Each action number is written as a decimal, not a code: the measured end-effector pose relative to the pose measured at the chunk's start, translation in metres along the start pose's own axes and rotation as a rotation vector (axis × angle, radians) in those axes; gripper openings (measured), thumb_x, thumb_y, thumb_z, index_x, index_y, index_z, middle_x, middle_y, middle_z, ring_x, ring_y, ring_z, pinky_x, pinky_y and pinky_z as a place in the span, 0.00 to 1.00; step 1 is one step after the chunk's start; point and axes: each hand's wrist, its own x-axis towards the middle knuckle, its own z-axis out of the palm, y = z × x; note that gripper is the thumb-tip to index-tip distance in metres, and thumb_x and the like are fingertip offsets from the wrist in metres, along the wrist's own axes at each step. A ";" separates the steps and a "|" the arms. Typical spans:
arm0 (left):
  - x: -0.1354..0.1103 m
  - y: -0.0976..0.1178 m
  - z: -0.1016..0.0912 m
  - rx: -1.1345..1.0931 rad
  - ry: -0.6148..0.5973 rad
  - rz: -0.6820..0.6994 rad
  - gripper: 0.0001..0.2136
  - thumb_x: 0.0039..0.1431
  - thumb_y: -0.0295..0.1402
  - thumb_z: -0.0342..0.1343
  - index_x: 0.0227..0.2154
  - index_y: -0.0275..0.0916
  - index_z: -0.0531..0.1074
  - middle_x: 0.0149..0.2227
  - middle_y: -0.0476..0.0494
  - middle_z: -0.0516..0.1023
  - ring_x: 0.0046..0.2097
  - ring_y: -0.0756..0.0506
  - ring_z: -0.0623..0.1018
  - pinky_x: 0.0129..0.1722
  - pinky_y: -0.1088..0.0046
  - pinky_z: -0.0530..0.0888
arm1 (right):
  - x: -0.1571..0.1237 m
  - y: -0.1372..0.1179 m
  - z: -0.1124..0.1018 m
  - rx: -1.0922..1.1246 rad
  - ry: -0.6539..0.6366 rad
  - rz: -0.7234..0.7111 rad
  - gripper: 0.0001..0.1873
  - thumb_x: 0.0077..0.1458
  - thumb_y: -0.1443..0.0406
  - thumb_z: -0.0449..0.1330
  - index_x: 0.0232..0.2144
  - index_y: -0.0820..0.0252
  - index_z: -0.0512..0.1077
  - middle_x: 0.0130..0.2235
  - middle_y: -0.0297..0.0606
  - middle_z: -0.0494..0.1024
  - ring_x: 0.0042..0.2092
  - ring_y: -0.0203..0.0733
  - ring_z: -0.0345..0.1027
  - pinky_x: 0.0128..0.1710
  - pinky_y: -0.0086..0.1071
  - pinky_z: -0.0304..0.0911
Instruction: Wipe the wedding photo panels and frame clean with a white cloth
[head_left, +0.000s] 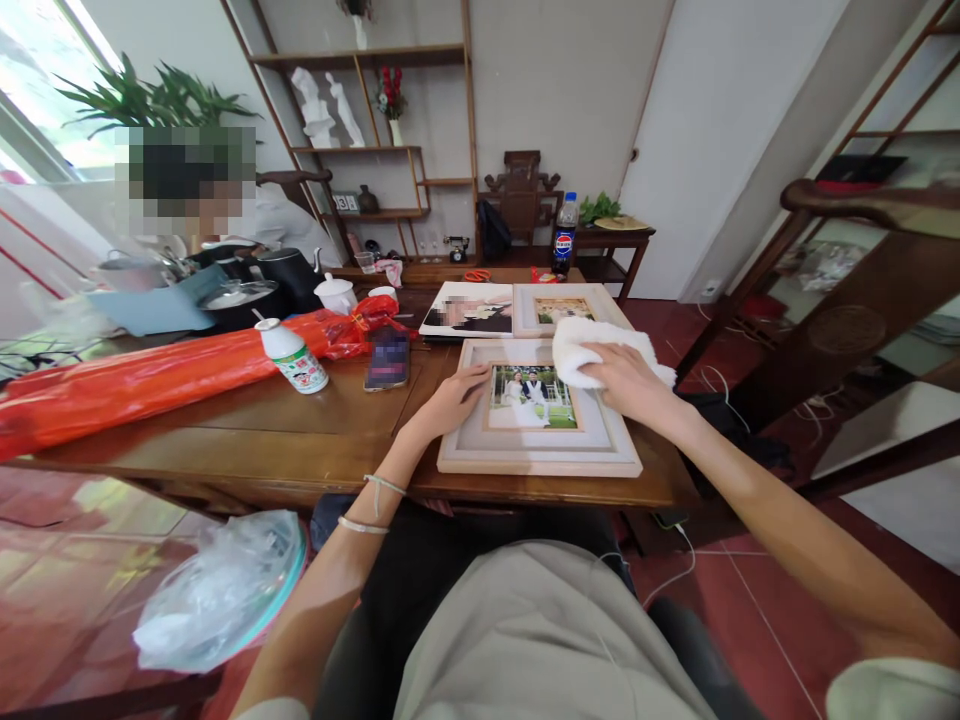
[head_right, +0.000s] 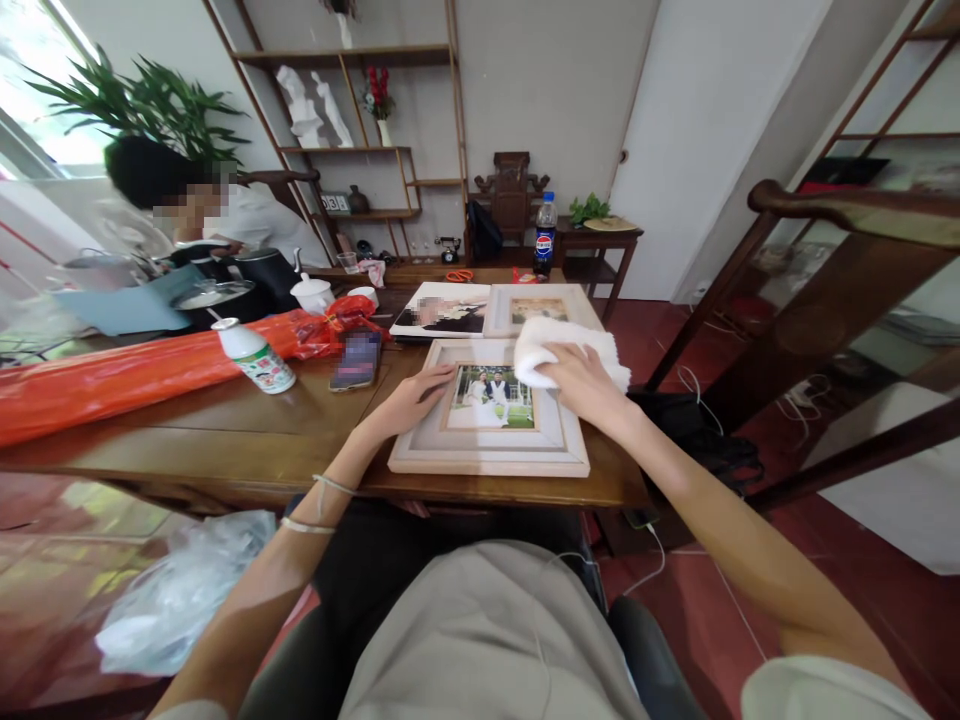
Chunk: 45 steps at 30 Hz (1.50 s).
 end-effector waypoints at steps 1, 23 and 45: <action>0.000 0.000 0.000 -0.001 0.001 -0.002 0.19 0.60 0.31 0.42 0.52 0.33 0.66 0.57 0.39 0.65 0.59 0.43 0.63 0.60 0.62 0.59 | 0.008 0.007 0.007 0.009 0.024 0.002 0.31 0.41 0.79 0.49 0.48 0.56 0.70 0.59 0.43 0.59 0.56 0.53 0.53 0.50 0.48 0.52; 0.000 -0.002 0.001 0.007 0.013 0.005 0.18 0.60 0.31 0.42 0.52 0.34 0.66 0.57 0.40 0.66 0.59 0.44 0.63 0.60 0.63 0.59 | -0.044 -0.070 -0.027 0.152 -0.042 -0.120 0.28 0.41 0.75 0.54 0.47 0.55 0.69 0.56 0.45 0.64 0.54 0.52 0.60 0.51 0.43 0.55; -0.002 0.000 0.001 0.010 0.028 0.005 0.18 0.60 0.29 0.43 0.52 0.35 0.66 0.57 0.40 0.65 0.59 0.44 0.64 0.60 0.63 0.60 | -0.032 -0.078 -0.058 0.128 -0.207 -0.274 0.26 0.39 0.76 0.51 0.41 0.53 0.72 0.30 0.39 0.74 0.32 0.44 0.67 0.31 0.33 0.54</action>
